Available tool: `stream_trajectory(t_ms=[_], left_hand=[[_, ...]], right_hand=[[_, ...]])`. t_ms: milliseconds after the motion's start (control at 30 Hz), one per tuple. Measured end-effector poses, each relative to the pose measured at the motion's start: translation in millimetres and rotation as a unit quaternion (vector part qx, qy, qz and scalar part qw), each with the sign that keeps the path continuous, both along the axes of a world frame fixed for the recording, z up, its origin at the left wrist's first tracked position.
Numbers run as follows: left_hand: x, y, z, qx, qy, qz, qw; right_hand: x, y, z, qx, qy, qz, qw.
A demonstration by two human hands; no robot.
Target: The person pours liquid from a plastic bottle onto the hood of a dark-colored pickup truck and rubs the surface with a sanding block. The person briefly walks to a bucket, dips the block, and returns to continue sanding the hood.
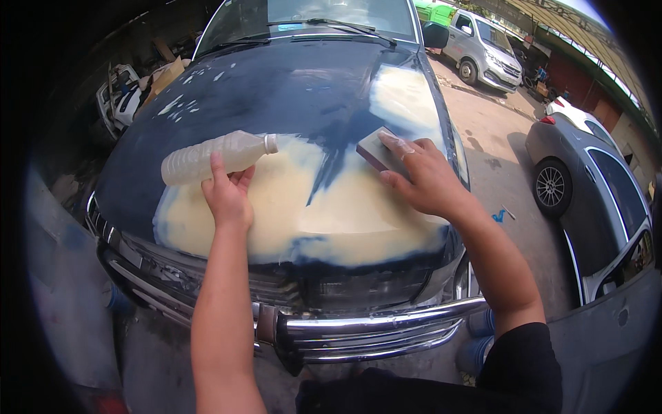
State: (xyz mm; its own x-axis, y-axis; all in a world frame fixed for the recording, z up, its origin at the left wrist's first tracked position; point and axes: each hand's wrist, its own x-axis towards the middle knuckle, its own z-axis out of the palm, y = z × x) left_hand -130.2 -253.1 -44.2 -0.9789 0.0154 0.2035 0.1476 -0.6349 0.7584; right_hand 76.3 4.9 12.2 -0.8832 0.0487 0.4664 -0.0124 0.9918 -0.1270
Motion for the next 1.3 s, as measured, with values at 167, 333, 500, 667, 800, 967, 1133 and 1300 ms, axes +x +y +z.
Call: stream_trajectory(t_ms=[167, 333, 500, 667, 800, 967, 1133, 1300], left_hand=[[-1.4, 3.4, -3.1, 0.0, 0.023, -0.04, 0.999], [-2.8, -2.2, -3.5, -0.015, 0.043, -0.087, 0.995], [6.6, 0.4, -6.6, -0.027, 0.091, -0.111, 0.989], [5.2, 1.0, -7.9, -0.007, 0.154, -0.148, 0.977], [0.0, -2.1, -15.3, 0.002, 0.159, -0.13, 0.979], [-6.4, -3.1, -22.0, 0.005, 0.176, -0.11, 0.978], [6.1, 7.4, -13.2, 0.016, 0.194, -0.121, 0.973], [-3.9, 0.7, -21.6, 0.007, 0.189, -0.105, 0.976]], right_hand=[[36.2, -74.0, -45.2, 0.032, -0.015, -0.085, 0.996], [46.7, -141.6, -59.3, 0.004, -0.007, -0.181, 0.983], [15.2, -141.1, -58.6, 0.035, -0.019, -0.261, 0.965], [-38.5, -113.9, -25.2, 0.012, -0.034, -0.344, 0.938], [-10.4, -153.3, -46.3, 0.0, -0.055, -0.321, 0.946], [5.4, -187.9, -71.6, 0.035, -0.008, -0.304, 0.952], [-51.9, -112.4, -21.1, -0.008, -0.059, -0.397, 0.916], [-12.2, -157.7, -48.5, -0.001, -0.058, -0.306, 0.95]])
